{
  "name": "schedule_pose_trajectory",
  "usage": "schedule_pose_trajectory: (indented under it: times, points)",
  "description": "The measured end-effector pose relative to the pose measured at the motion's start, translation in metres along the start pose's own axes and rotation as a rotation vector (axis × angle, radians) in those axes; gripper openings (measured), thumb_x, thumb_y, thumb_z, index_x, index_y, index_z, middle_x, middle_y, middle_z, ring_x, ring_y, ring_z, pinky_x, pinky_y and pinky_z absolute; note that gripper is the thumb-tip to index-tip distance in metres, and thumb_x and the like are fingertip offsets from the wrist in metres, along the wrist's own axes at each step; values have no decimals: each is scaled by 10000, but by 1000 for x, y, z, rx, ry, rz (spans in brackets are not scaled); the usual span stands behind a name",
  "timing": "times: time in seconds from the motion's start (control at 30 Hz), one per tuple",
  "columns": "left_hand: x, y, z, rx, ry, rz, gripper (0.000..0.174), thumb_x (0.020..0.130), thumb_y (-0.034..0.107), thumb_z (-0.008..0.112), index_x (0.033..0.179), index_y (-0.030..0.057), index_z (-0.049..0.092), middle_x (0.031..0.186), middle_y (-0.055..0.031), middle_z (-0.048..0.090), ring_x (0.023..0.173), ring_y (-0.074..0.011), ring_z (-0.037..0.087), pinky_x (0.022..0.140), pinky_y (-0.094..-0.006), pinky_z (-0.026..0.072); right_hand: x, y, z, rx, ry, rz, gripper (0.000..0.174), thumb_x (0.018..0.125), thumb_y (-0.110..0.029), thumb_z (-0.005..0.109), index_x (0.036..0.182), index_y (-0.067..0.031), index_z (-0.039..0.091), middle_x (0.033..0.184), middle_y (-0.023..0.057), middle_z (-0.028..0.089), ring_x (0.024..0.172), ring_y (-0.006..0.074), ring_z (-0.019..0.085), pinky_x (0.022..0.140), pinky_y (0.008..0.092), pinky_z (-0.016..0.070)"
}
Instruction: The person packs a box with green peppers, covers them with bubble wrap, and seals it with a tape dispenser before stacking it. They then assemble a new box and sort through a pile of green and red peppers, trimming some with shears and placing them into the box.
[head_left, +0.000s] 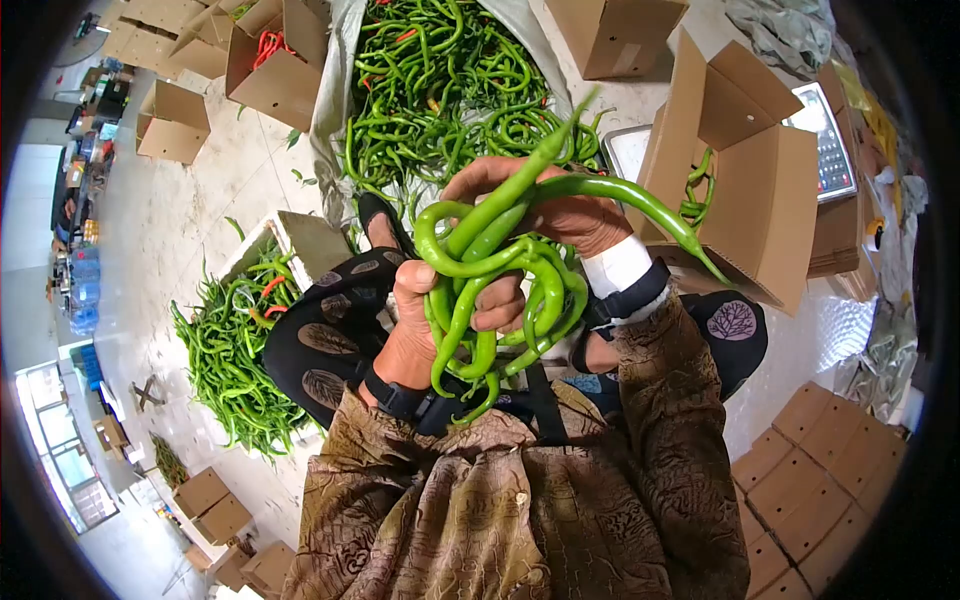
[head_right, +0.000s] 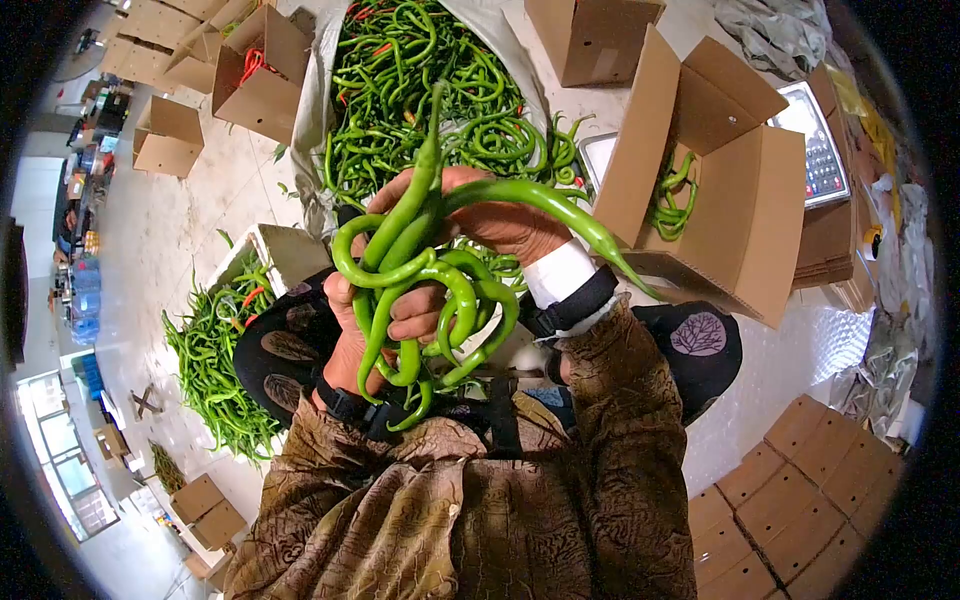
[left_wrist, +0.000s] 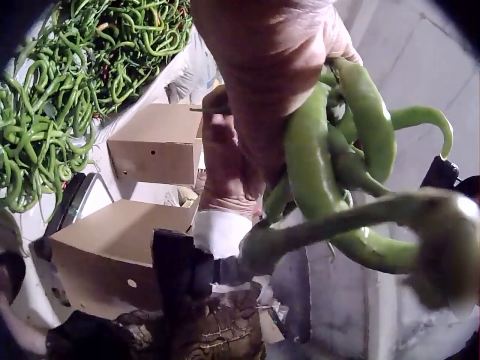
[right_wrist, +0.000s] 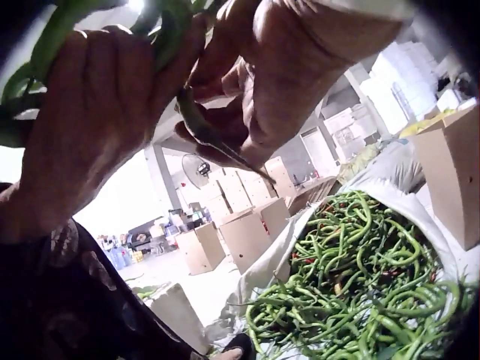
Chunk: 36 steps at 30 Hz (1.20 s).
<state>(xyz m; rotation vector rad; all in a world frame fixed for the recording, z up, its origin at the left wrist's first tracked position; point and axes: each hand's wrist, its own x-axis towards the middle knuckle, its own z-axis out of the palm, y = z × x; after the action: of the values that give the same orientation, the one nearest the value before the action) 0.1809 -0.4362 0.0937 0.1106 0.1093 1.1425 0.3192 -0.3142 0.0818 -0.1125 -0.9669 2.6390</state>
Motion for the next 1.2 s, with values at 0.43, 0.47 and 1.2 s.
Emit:
schedule_pose_trajectory:
  times: [0.43,0.47,1.2]
  points:
    - [-3,-14,-31,-12,12,-191,738,704,454,610,1317,67,473,712,-29,435,581,-164,416,592,-316,346,-15,-25,-100,320,561,-302,199,935,-209,610,1002,-25,581,837,82,596,673,137,535,571,275,476]
    - [-3,-11,-25,-51,-7,-133,775,706,465,610,1348,63,448,706,-16,417,578,-157,410,591,-315,349,-20,-20,-103,318,560,-302,199,935,-209,610,1002,-25,581,837,82,596,673,137,535,571,275,476]
    - [8,3,-68,118,285,78,641,827,149,620,1397,-26,383,1252,-192,571,1088,-296,620,944,-469,522,-64,70,15,-126,801,-249,421,871,-76,669,1248,31,515,1138,92,610,1055,175,586,950,294,444]
